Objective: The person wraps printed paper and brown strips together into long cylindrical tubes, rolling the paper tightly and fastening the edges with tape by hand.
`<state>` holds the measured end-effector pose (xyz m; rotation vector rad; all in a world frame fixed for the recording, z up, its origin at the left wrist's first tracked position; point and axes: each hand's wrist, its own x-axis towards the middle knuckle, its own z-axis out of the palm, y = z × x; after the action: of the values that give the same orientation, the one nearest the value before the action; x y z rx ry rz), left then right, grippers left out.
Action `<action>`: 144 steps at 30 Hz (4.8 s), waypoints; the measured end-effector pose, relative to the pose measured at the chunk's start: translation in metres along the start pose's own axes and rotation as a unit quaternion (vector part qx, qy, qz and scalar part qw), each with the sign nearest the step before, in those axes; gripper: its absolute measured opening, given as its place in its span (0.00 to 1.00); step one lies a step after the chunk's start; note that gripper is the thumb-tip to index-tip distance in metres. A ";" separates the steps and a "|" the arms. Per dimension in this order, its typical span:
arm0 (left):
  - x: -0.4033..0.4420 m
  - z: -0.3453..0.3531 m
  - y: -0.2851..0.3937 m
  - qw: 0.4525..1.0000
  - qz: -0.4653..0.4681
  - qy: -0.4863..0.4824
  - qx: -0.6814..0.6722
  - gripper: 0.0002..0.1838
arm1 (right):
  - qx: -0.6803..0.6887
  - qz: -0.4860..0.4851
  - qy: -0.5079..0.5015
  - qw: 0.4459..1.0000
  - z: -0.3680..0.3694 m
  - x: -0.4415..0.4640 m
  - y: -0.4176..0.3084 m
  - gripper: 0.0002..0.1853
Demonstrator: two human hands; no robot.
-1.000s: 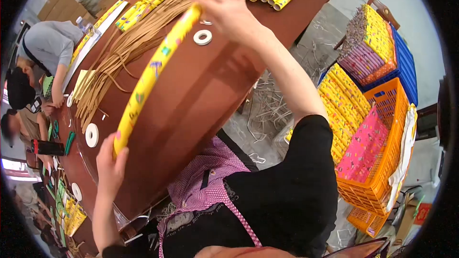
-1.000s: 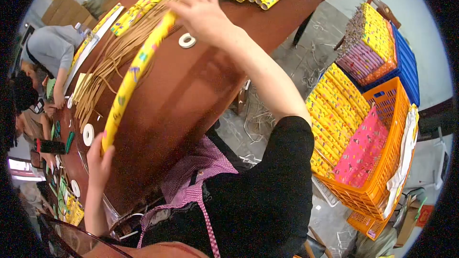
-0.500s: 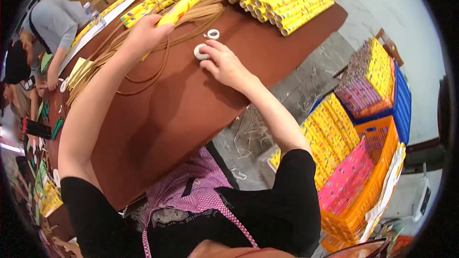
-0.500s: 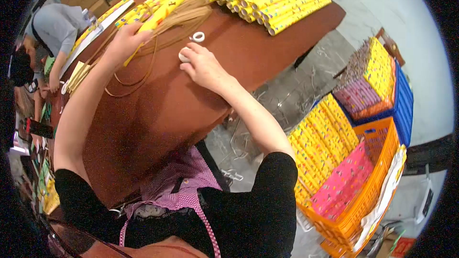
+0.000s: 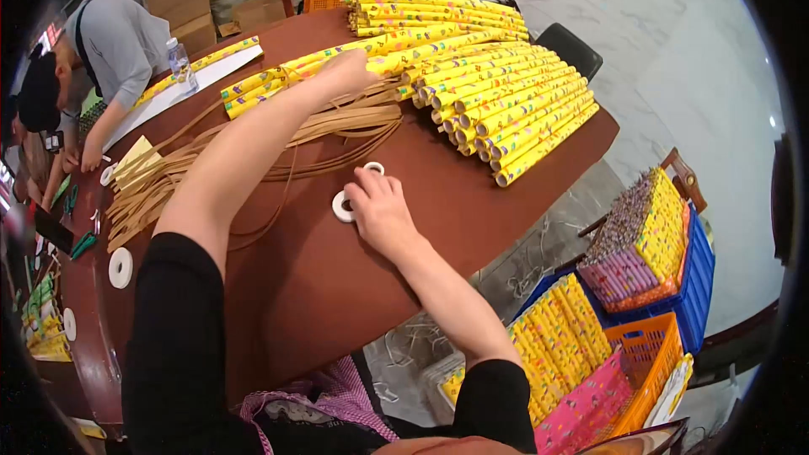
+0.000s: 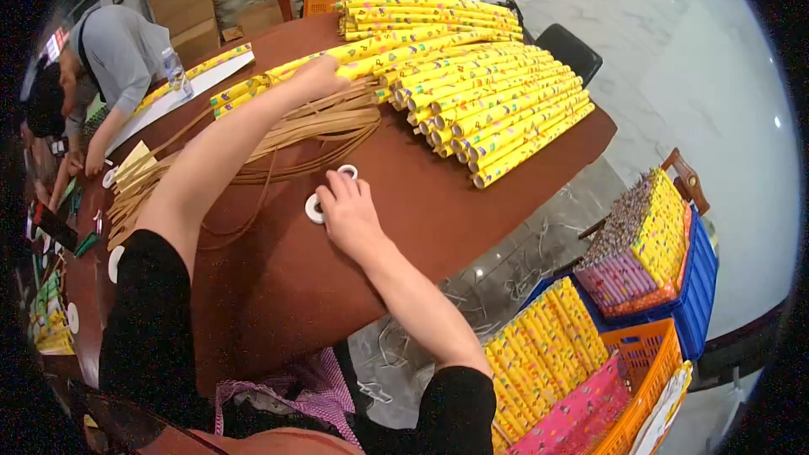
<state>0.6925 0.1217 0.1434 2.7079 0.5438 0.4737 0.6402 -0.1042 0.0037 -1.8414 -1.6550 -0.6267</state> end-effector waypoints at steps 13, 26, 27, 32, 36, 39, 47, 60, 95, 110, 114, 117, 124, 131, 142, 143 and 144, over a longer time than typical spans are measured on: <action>0.144 0.078 0.013 0.996 0.083 -0.025 0.010 0.25 | 0.006 0.001 -0.046 0.999 -0.010 0.003 0.002 0.18; 0.131 0.126 -0.015 0.989 0.095 0.081 0.084 0.14 | 0.036 -0.021 -0.012 0.999 -0.009 0.007 0.010 0.11; 0.106 0.114 -0.009 0.961 0.178 0.091 0.190 0.11 | 0.042 -0.036 -0.003 0.998 -0.011 0.010 0.009 0.10; 0.003 0.095 0.013 0.969 0.149 0.177 -0.092 0.10 | 0.033 -0.051 -0.018 0.998 -0.010 0.003 0.008 0.12; -0.117 0.068 0.016 0.952 0.249 0.137 -0.116 0.11 | 0.045 -0.014 -0.061 0.997 -0.006 -0.004 0.020 0.17; -0.234 0.000 0.013 0.934 0.296 -0.013 -0.199 0.11 | 0.132 -0.004 -0.015 0.991 0.008 -0.008 0.037 0.14; -0.467 -0.121 -0.023 0.921 0.208 -0.137 -0.301 0.16 | -0.027 -0.099 0.044 0.994 0.005 0.000 0.034 0.06; -0.644 -0.296 -0.026 0.782 0.407 -0.064 -0.468 0.10 | -0.149 -0.031 -0.004 0.988 -0.027 0.020 0.006 0.13; -0.670 -0.307 -0.009 0.872 0.407 -0.025 -0.271 0.10 | 0.134 0.136 0.013 0.981 -0.029 -0.091 -0.083 0.09; -0.652 -0.274 -0.018 0.808 0.461 0.008 -0.368 0.02 | 0.025 0.107 0.013 0.994 -0.034 -0.085 -0.090 0.07; -0.634 -0.266 -0.022 0.763 0.492 0.036 -0.418 0.04 | 0.036 0.124 0.014 0.991 -0.034 -0.085 -0.094 0.07; -0.627 -0.264 -0.024 0.769 0.493 0.013 -0.406 0.06 | 0.032 0.131 0.010 0.991 -0.036 -0.082 -0.102 0.08; -0.612 -0.255 -0.022 0.793 0.427 -0.076 -0.427 0.09 | 0.052 0.130 0.010 0.990 -0.035 -0.085 -0.097 0.08; -0.578 -0.234 -0.022 0.721 0.462 -0.132 -0.499 0.09 | 0.055 0.133 0.028 0.989 -0.034 -0.086 -0.098 0.08; -0.542 -0.221 -0.017 0.690 0.465 -0.199 -0.518 0.13 | 0.054 0.158 0.050 0.985 -0.039 -0.082 -0.110 0.09; -0.538 -0.218 -0.014 0.682 0.471 -0.205 -0.520 0.13 | 0.064 0.157 0.059 0.984 -0.036 -0.083 -0.107 0.10; -0.535 -0.217 -0.009 0.676 0.466 -0.214 -0.529 0.13 | 0.072 0.157 0.067 0.983 -0.034 -0.084 -0.106 0.10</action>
<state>0.1412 -0.0392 0.1970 1.5862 -1.0249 0.2064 0.5265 -0.1819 -0.0177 -1.8586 -1.2539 -0.4713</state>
